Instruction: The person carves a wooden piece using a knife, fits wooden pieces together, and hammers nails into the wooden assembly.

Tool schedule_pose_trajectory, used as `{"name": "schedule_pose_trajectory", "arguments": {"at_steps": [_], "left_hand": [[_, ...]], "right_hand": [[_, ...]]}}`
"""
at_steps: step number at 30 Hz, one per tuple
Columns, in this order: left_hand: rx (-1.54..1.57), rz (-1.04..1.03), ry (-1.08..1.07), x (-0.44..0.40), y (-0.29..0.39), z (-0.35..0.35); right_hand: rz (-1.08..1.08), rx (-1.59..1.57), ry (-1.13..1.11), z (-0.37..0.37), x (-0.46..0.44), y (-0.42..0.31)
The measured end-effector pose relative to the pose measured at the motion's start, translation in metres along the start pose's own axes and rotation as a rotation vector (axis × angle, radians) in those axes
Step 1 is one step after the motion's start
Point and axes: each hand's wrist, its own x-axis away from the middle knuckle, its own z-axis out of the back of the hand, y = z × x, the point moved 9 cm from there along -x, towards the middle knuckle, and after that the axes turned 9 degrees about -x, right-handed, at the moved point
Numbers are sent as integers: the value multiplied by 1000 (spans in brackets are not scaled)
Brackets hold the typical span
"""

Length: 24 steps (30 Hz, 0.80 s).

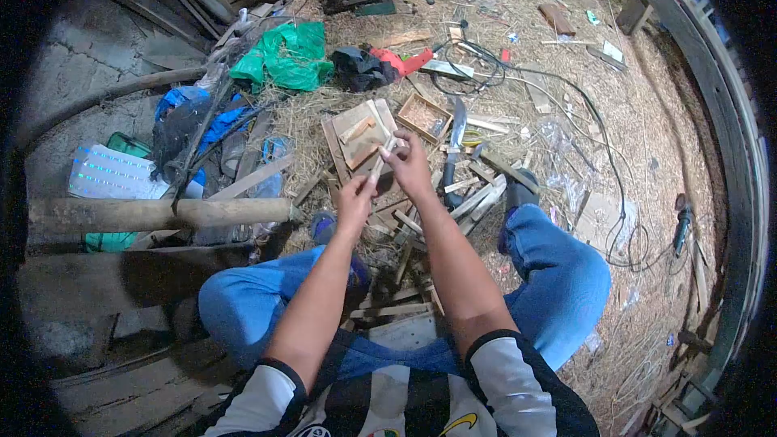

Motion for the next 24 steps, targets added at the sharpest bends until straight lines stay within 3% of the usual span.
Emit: {"name": "schedule_pose_trajectory", "arguments": {"at_steps": [1,3,5,6,8,11,13,15,17,18,21,24], "left_hand": [[49,7,-56,1,4,-4],[56,73,-51,4,2,-8],[315,117,109,4,-3,-3],[268,106,3,-12,-25,-9],[335,137,28,-16,-25,-10],[406,106,92,-12,0,-6],[172,21,50,-13,12,-6],[233,29,6,-18,5,-8],[290,100,-8,-22,-1,-2],[248,10,114,-28,1,9],[204,84,206,-41,-16,26],[213,73,239,-44,-12,31]], "right_hand": [[3,-2,-2,-1,-4,-3],[449,641,105,-7,2,-46],[377,721,151,-20,14,-74],[281,783,172,-24,17,-77],[89,888,101,-33,15,-65],[4,895,22,-48,21,-47],[-27,868,30,-45,15,-37],[-43,935,86,-35,9,-34],[-3,913,115,-28,1,-31],[23,940,120,-27,-2,-32],[123,926,131,-27,-7,-27],[396,839,131,-42,4,-51]]}}
